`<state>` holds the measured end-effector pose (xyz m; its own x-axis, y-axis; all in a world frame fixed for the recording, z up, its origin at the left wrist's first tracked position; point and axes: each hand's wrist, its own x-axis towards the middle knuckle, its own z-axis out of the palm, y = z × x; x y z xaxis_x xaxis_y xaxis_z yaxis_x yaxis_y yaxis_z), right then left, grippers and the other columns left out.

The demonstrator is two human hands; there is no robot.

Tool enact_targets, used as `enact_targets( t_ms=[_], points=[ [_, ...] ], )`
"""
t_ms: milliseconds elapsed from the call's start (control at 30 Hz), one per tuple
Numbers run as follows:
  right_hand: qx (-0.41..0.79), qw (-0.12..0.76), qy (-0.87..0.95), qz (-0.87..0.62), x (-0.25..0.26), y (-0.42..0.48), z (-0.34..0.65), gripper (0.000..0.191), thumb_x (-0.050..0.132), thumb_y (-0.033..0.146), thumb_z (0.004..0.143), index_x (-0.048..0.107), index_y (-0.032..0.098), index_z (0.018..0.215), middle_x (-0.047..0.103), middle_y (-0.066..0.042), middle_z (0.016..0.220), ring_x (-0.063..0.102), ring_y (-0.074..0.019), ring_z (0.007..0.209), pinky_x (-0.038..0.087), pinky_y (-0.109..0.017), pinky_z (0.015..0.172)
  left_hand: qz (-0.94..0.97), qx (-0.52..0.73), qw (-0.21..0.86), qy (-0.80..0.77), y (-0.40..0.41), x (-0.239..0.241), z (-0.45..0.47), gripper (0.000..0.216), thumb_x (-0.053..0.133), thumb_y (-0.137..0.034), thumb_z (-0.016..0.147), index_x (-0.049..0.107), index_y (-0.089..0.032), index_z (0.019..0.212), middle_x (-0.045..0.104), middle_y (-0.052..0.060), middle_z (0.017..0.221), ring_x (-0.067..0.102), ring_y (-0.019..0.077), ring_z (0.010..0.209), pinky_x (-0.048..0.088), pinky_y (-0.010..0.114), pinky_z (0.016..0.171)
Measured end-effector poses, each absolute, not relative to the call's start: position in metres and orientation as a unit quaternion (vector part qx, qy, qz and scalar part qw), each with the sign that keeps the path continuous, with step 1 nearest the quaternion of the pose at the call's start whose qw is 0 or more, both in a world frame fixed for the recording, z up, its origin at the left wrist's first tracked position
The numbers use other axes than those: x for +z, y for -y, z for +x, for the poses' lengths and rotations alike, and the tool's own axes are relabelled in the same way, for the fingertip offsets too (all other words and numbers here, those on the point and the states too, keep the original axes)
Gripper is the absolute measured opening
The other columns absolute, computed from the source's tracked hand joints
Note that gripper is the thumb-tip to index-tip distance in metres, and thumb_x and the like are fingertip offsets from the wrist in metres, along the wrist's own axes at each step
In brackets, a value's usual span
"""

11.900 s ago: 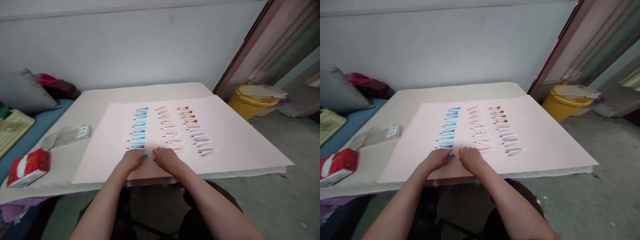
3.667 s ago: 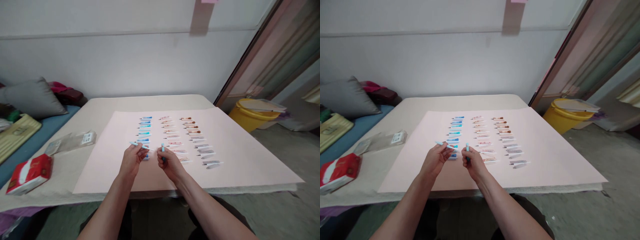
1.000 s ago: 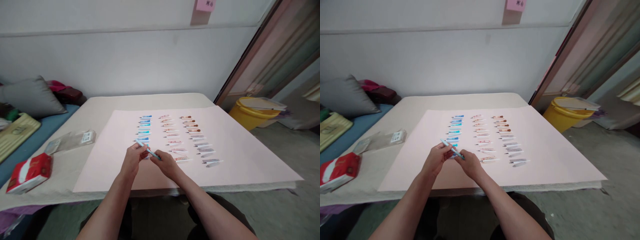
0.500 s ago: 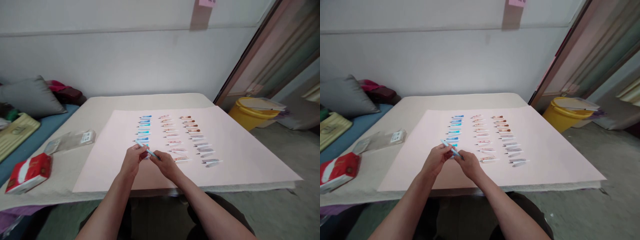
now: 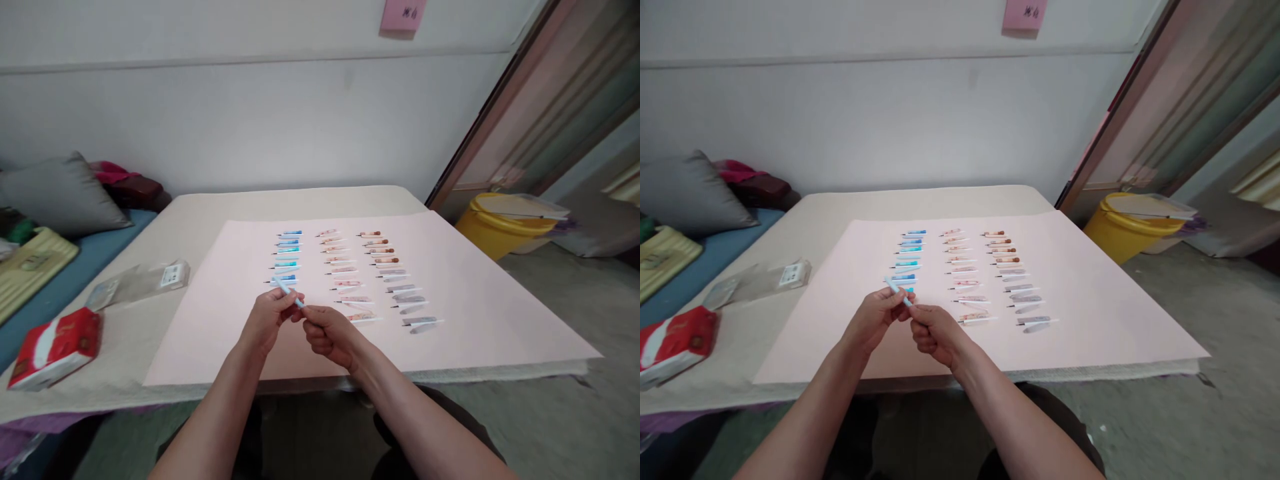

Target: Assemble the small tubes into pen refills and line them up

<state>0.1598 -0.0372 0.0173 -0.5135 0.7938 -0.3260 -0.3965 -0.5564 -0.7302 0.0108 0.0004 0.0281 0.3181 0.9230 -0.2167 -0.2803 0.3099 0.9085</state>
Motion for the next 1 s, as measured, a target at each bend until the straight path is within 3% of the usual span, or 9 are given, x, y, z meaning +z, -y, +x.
enact_targets(
  t_ms=[167, 333, 500, 667, 733, 833, 900, 1000],
  points=[
    [0.817, 0.387, 0.248, -0.347, 0.017, 0.040, 0.155, 0.027, 0.050, 0.048, 0.083, 0.049, 0.021, 0.090, 0.027, 0.013, 0.039, 0.009, -0.0047, 0.036, 0.006, -0.017, 0.035, 0.415, 0.413, 0.706, -0.398, -0.003, 0.028, 0.009, 0.024, 0.069, -0.031, 0.072, 0.070, -0.012, 0.087, 0.064, 0.008, 0.082, 0.058, 0.0166, 0.079, 0.041, 0.032, 0.080],
    [0.764, 0.424, 0.299, -0.383, 0.015, 0.040, 0.153, 0.026, 0.052, 0.046, 0.082, 0.048, 0.021, 0.078, 0.028, 0.012, 0.038, 0.012, -0.0048, 0.034, 0.008, -0.020, 0.036, 0.413, 0.408, 0.725, -0.370, -0.001, 0.030, 0.010, 0.023, 0.068, -0.029, 0.073, 0.071, -0.013, 0.089, 0.064, 0.009, 0.090, 0.057, 0.0181, 0.087, 0.040, 0.033, 0.086],
    [0.566, 0.475, 0.471, -0.482, 0.021, 0.039, 0.153, 0.035, 0.050, 0.044, 0.083, 0.045, 0.019, 0.060, 0.033, 0.007, 0.044, 0.026, -0.0067, 0.043, 0.019, -0.022, 0.042, 0.410, 0.421, 0.720, -0.368, 0.003, 0.034, 0.014, 0.023, 0.065, -0.032, 0.075, 0.070, -0.016, 0.091, 0.063, 0.008, 0.094, 0.055, 0.0185, 0.091, 0.041, 0.033, 0.085],
    [0.426, 0.482, 0.567, -0.514, 0.026, 0.042, 0.152, 0.027, 0.048, 0.040, 0.086, 0.063, 0.018, 0.077, 0.044, 0.004, 0.057, 0.038, -0.0097, 0.058, 0.030, -0.022, 0.054, 0.411, 0.453, 0.691, -0.385, 0.007, 0.035, 0.019, 0.032, 0.056, -0.042, 0.081, 0.071, -0.015, 0.090, 0.062, 0.011, 0.099, 0.054, 0.0213, 0.095, 0.042, 0.035, 0.084],
    [0.466, 0.481, 0.541, -0.510, 0.027, 0.043, 0.151, 0.027, 0.049, 0.041, 0.085, 0.064, 0.019, 0.085, 0.042, 0.005, 0.055, 0.036, -0.0092, 0.054, 0.029, -0.022, 0.051, 0.416, 0.459, 0.682, -0.387, 0.007, 0.034, 0.019, 0.032, 0.056, -0.041, 0.081, 0.071, -0.016, 0.092, 0.063, 0.012, 0.103, 0.053, 0.0237, 0.101, 0.041, 0.037, 0.086],
    [0.624, 0.457, 0.443, -0.453, 0.028, 0.045, 0.152, 0.031, 0.050, 0.048, 0.084, 0.060, 0.021, 0.095, 0.032, 0.009, 0.043, 0.022, -0.0071, 0.040, 0.018, -0.021, 0.040, 0.413, 0.450, 0.695, -0.380, 0.006, 0.035, 0.018, 0.031, 0.057, -0.039, 0.080, 0.071, -0.017, 0.096, 0.061, 0.013, 0.114, 0.050, 0.0269, 0.112, 0.039, 0.039, 0.090],
    [0.715, 0.434, 0.369, -0.407, 0.028, 0.045, 0.153, 0.032, 0.051, 0.051, 0.082, 0.056, 0.022, 0.094, 0.026, 0.012, 0.040, 0.013, -0.0060, 0.037, 0.011, -0.020, 0.037, 0.406, 0.441, 0.707, -0.375, 0.005, 0.037, 0.018, 0.032, 0.057, -0.039, 0.079, 0.071, -0.018, 0.099, 0.060, 0.012, 0.118, 0.048, 0.0275, 0.115, 0.038, 0.039, 0.091],
    [0.752, 0.431, 0.318, -0.385, 0.027, 0.044, 0.155, 0.030, 0.055, 0.052, 0.080, 0.052, 0.022, 0.086, 0.025, 0.012, 0.039, 0.011, -0.0056, 0.036, 0.009, -0.020, 0.037, 0.402, 0.434, 0.713, -0.378, 0.006, 0.039, 0.019, 0.033, 0.060, -0.041, 0.077, 0.070, -0.019, 0.100, 0.062, 0.012, 0.114, 0.050, 0.0260, 0.113, 0.039, 0.038, 0.091]
  ],
)
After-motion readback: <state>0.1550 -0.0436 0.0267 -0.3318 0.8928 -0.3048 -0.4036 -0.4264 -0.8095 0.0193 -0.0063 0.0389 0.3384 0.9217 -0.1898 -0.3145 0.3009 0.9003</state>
